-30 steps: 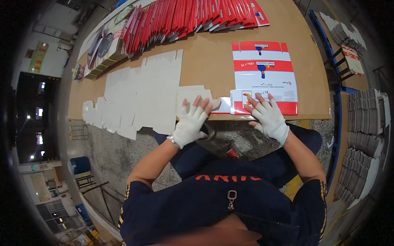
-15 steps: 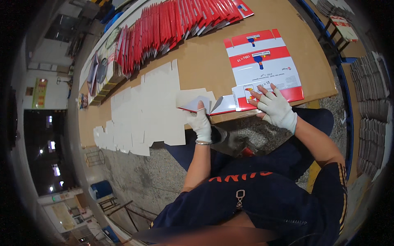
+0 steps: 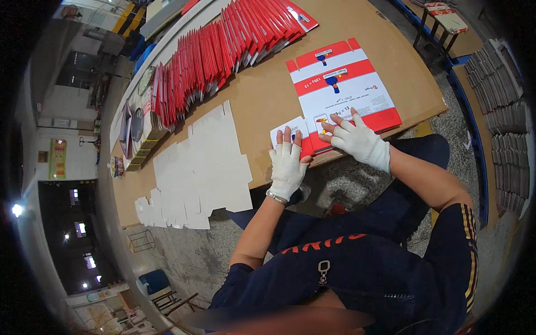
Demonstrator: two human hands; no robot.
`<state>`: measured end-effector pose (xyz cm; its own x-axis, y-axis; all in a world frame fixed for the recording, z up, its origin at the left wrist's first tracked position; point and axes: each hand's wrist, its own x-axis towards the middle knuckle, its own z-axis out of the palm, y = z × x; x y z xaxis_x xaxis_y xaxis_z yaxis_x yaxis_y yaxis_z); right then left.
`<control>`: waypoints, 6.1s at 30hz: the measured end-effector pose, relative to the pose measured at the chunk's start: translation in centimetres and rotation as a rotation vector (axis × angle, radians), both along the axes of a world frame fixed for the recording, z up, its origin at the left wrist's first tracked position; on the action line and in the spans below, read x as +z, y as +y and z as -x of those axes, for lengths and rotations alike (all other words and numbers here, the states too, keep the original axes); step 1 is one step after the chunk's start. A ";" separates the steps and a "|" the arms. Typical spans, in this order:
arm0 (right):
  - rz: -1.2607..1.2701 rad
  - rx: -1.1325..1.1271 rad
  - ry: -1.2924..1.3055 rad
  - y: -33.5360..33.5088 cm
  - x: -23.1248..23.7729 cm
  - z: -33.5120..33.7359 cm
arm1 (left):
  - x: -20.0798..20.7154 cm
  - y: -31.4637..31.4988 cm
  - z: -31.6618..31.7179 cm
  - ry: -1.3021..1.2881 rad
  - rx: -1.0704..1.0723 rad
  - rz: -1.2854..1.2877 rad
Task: Folding and putting together flat cardboard cutouts to assemble product boxes.
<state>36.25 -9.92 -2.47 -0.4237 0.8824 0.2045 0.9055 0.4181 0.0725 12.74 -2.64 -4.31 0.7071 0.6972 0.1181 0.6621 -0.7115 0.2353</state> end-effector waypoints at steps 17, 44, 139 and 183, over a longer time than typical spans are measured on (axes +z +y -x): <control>0.113 0.049 0.350 -0.7 -0.2 -0.7 | -0.1 2.6 -1.8 0.002 0.083 0.090; 0.125 -0.666 0.882 32.0 0.1 -27.4 | 3.0 -4.5 16.1 0.223 0.721 0.171; 0.214 -0.046 0.189 -1.0 0.8 1.0 | 6.1 0.1 10.0 0.374 -0.058 0.054; 0.274 -0.065 0.271 -1.2 -2.0 -0.1 | -1.1 3.8 0.3 0.013 -0.059 0.075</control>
